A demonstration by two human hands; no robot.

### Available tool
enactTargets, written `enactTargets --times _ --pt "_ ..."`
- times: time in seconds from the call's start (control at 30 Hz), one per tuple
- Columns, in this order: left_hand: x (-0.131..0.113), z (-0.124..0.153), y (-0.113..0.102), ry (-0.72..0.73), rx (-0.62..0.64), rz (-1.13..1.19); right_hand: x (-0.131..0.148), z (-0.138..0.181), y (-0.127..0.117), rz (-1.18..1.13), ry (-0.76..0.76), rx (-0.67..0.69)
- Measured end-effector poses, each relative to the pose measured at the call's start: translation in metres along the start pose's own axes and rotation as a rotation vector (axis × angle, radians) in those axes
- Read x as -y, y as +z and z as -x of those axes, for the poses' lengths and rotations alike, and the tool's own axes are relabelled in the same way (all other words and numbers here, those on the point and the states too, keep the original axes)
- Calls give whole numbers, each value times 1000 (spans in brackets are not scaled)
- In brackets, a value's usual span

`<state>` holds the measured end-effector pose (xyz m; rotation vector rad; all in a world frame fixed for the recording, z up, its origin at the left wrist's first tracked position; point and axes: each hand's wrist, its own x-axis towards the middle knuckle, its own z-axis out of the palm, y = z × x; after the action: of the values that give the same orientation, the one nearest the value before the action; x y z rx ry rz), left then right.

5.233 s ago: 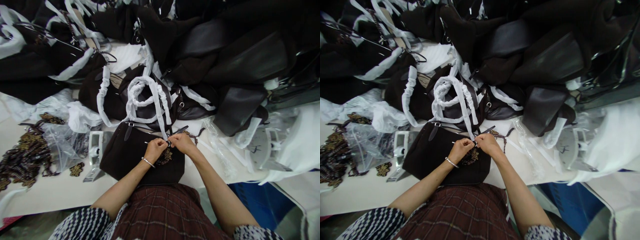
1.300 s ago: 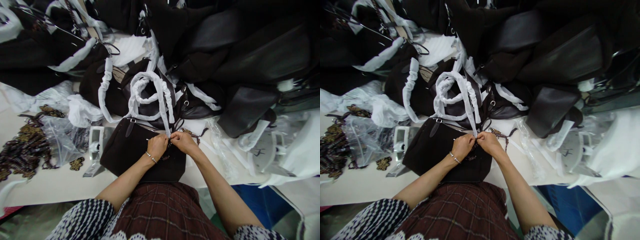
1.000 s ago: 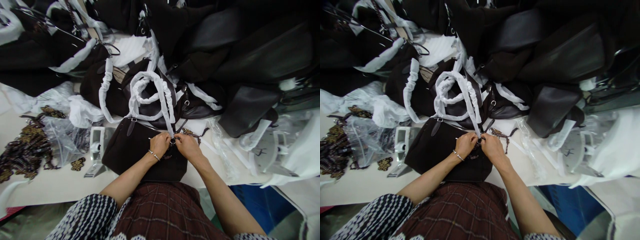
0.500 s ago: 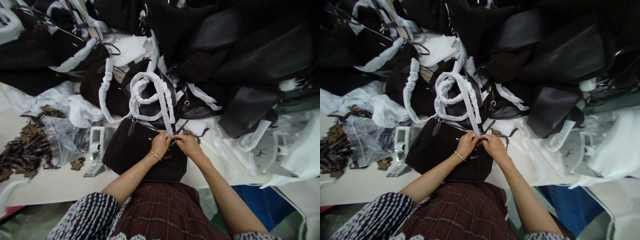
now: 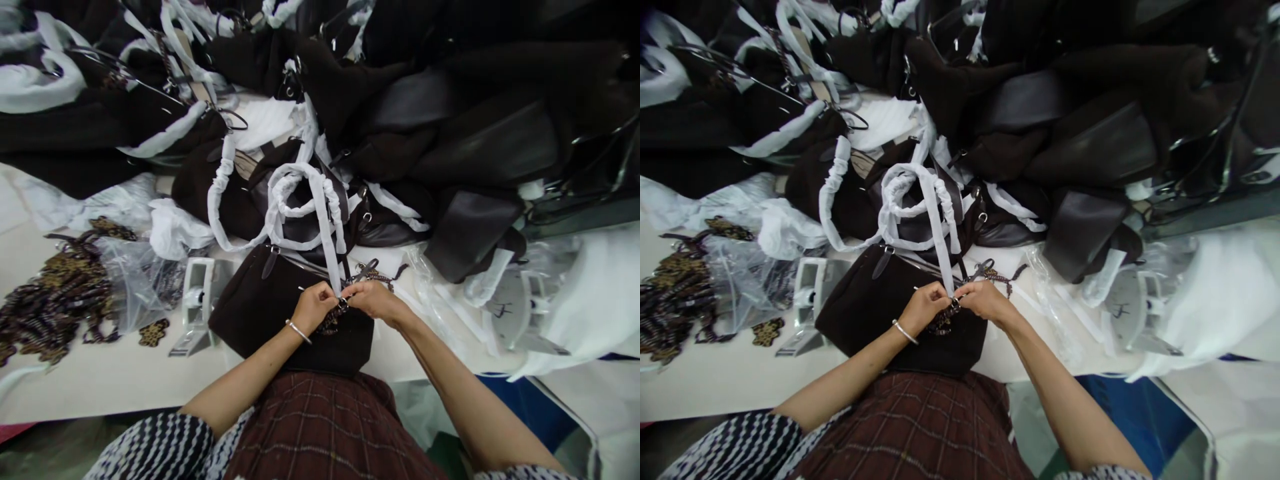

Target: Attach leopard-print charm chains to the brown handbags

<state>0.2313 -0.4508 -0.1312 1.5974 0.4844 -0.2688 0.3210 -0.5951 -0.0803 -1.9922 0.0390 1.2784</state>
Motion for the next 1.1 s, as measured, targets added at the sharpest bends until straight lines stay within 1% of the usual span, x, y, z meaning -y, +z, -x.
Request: enactTargets --times 0.1,0.2,0.27,0.4,0.5,0.57,0.7,0.8,0.87,1.0,1.07,1.1 --pt "-12 24 -10 17 -10 129 6 30 6 -167 -92 31" --pt "-20 40 -16 42 -54 223 10 51 15 -192 -185 11" --pt "-20 43 -15 22 -61 285 7 56 20 -180 -216 -16" --pt "-7 39 0 -90 -49 399 -15 46 35 -229 -233 -99" --pt "2 36 14 -122 -73 452 -32 36 47 -304 -234 -215" --pt "5 35 19 -135 -80 494 -38 34 50 -335 -247 -262" --pt "5 31 21 -179 -14 547 -40 36 45 -336 -263 -211" --pt "4 29 20 -180 -15 512 -41 37 38 -272 -277 -199" --pt "3 28 21 -165 -33 478 -43 35 37 -220 -300 -249" --pt "0 27 22 -137 -41 431 -48 31 37 -78 -378 -441" --pt "-3 27 22 -128 -50 408 -48 28 37 -61 -387 -479" --pt "-4 27 22 -124 -60 396 -48 27 36 -86 -375 -471"
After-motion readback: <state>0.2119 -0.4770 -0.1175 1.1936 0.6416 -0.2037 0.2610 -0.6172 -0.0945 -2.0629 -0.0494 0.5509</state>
